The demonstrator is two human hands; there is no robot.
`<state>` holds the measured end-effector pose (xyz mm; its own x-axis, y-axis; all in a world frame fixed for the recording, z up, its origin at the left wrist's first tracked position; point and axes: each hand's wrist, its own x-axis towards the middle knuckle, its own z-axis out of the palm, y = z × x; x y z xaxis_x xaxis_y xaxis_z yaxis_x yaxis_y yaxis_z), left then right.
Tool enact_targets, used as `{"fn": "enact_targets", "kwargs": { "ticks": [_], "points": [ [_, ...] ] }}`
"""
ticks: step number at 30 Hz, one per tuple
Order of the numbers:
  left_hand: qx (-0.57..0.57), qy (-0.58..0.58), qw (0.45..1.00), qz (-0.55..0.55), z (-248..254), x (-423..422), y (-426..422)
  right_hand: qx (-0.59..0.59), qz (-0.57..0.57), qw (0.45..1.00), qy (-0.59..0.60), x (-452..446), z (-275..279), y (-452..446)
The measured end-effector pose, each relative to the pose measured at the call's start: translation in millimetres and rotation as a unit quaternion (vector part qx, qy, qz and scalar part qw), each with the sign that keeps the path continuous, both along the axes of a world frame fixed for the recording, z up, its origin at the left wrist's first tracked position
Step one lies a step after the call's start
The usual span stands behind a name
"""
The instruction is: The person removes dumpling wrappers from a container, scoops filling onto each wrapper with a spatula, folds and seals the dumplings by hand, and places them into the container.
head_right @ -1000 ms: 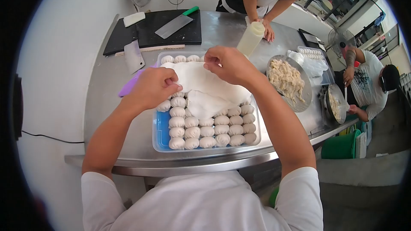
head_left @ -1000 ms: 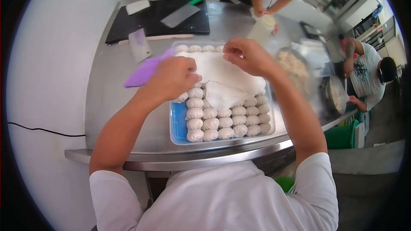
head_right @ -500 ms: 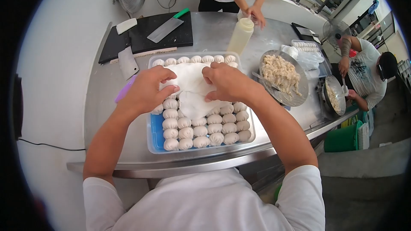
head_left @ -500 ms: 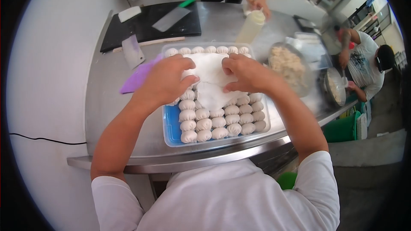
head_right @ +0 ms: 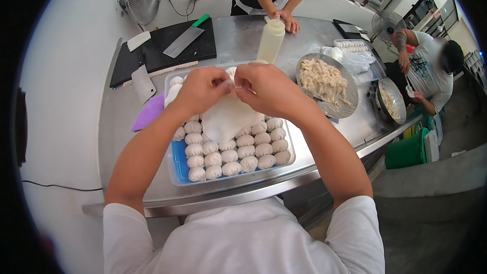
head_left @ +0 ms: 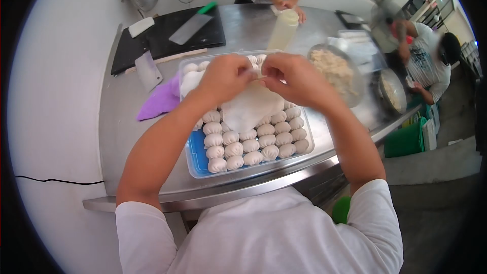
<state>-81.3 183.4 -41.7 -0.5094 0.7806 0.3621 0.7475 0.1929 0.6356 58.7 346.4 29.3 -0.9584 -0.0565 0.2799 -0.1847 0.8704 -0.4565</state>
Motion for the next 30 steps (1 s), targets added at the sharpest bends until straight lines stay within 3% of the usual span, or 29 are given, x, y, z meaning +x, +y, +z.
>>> {"fn": "enact_targets", "kwargs": {
  "ticks": [2,3,5,9,12,22,26,30],
  "points": [
    [0.020,-0.094,0.995,0.032,5.2,-14.4,3.6,-0.087,-0.030,0.968,-0.232,16.0,24.3,-8.8],
    [0.021,-0.093,0.995,0.032,6.9,-20.0,3.2,-0.086,-0.030,0.968,-0.232,18.0,13.5,-6.1],
    [-0.019,-0.098,0.994,0.042,10.6,-26.3,3.3,0.032,-0.004,0.994,-0.106,19.0,-23.2,3.3],
    [0.000,-0.100,0.994,0.040,5.8,-25.4,4.2,0.022,-0.032,0.999,-0.036,4.4,-49.5,5.0],
    [0.001,-0.104,0.994,0.020,6.7,-21.2,4.8,0.063,0.025,0.998,-0.011,-14.8,-66.8,7.9],
    [-0.007,-0.102,0.995,0.012,14.3,-20.7,0.5,0.043,0.008,0.998,-0.045,-25.7,-68.1,1.2],
    [0.040,-0.057,0.997,0.022,5.4,-28.5,2.1,0.038,0.076,0.996,0.006,-27.0,-73.0,-10.7],
    [0.007,-0.071,0.997,0.017,9.7,-31.5,2.7,0.071,0.082,0.994,0.027,-30.2,-77.3,-20.2]
  ]
}}
